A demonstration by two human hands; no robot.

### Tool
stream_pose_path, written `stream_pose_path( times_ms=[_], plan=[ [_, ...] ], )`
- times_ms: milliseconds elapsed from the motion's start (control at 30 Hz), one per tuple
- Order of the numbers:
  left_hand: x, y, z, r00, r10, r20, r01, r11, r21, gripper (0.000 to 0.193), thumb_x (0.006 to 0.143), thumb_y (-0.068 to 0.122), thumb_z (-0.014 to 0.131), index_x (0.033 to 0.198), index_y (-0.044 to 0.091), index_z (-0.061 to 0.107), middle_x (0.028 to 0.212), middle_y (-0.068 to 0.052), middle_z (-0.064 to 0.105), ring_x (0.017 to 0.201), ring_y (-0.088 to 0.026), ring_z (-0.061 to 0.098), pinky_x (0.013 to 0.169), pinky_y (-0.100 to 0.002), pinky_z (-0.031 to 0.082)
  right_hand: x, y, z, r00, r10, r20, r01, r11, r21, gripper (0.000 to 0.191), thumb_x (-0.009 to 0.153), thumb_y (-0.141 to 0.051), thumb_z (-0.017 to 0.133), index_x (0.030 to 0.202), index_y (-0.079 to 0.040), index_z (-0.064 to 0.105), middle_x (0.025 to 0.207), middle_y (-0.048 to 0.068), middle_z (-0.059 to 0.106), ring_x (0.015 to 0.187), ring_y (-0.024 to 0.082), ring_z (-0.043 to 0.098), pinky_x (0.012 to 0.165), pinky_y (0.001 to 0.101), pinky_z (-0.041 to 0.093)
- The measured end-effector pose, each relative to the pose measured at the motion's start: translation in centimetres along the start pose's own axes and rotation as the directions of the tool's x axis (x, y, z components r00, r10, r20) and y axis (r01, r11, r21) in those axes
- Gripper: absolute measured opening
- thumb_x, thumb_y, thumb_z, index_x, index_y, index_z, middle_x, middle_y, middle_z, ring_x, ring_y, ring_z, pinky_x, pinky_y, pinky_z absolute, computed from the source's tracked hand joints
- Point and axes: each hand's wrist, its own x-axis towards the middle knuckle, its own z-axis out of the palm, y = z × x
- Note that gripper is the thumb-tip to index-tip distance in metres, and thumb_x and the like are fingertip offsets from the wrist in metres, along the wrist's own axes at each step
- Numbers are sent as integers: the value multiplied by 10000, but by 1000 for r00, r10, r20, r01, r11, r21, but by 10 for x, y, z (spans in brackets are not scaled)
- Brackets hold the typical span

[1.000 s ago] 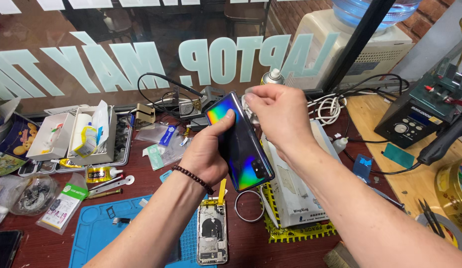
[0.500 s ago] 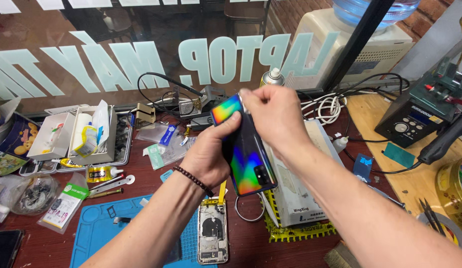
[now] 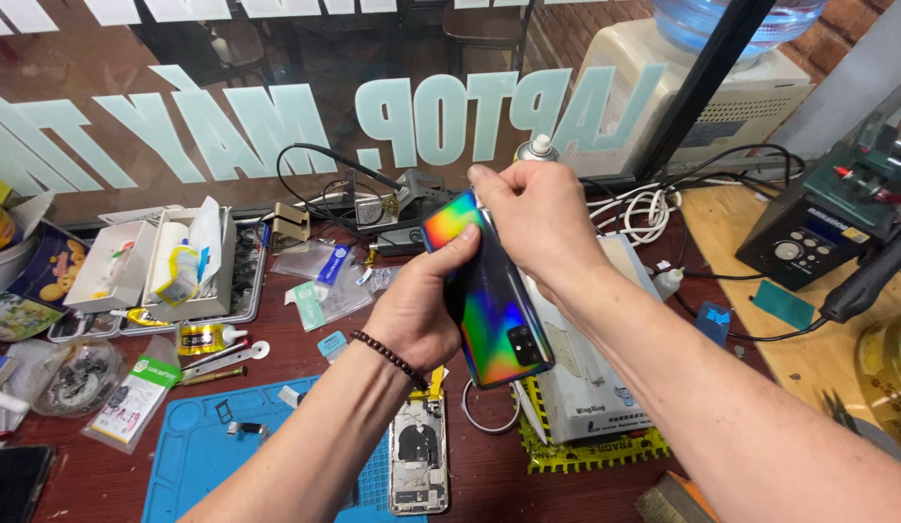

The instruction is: The person applies adhesive to a disassembled smartphone chassis, then attaches the back cover and wipes the surface with a cloth. They secure the phone with multiple rubber bands and place it among other devices on a nearby rack.

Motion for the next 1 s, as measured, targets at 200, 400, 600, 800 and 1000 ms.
stream_pose_path(
  times_ms=[200,400,600,800,1000],
  plan=[
    [8,43,-20,986,166,-29,-167,985,-46,257,981,273,711,1115,56,681,1033,-98,723,931,-232,713,921,-435,574,-48,17,-2,992,97,81,-89,991,-100,340,914,-317,705,813,7,739,603,44,682,557,99,577,528,337,482],
    [18,64,-15,931,235,-280,-299,931,-210,248,947,285,683,1076,73,700,1011,-73,745,964,-248,708,975,-494,574,-88,11,3,954,220,205,-195,972,-133,339,927,-317,683,790,-11,731,609,37,672,583,116,587,566,309,495],
    [28,71,-14,944,158,-291,-256,905,-339,326,929,307,611,1110,43,675,1085,-131,741,1020,-307,702,1069,-557,476,-65,24,-8,916,381,123,-400,864,307,283,1002,-285,588,932,-25,676,788,15,647,685,109,625,564,288,516],
    [36,29,-28,938,63,-341,-223,862,-454,288,978,306,635,1130,65,676,1146,-65,724,1054,-238,700,1057,-473,525,-61,36,7,943,329,50,-289,735,614,235,1017,-225,559,1009,5,606,875,24,620,744,108,626,628,385,675],
    [-1,19,-17,957,88,-277,-90,996,6,196,973,181,653,1136,72,654,1124,-87,698,1005,-225,674,843,-410,506,-36,68,-8,953,287,-100,-171,780,602,158,1010,-175,594,1009,-19,568,880,65,695,729,121,666,625,339,631]
  ],
)
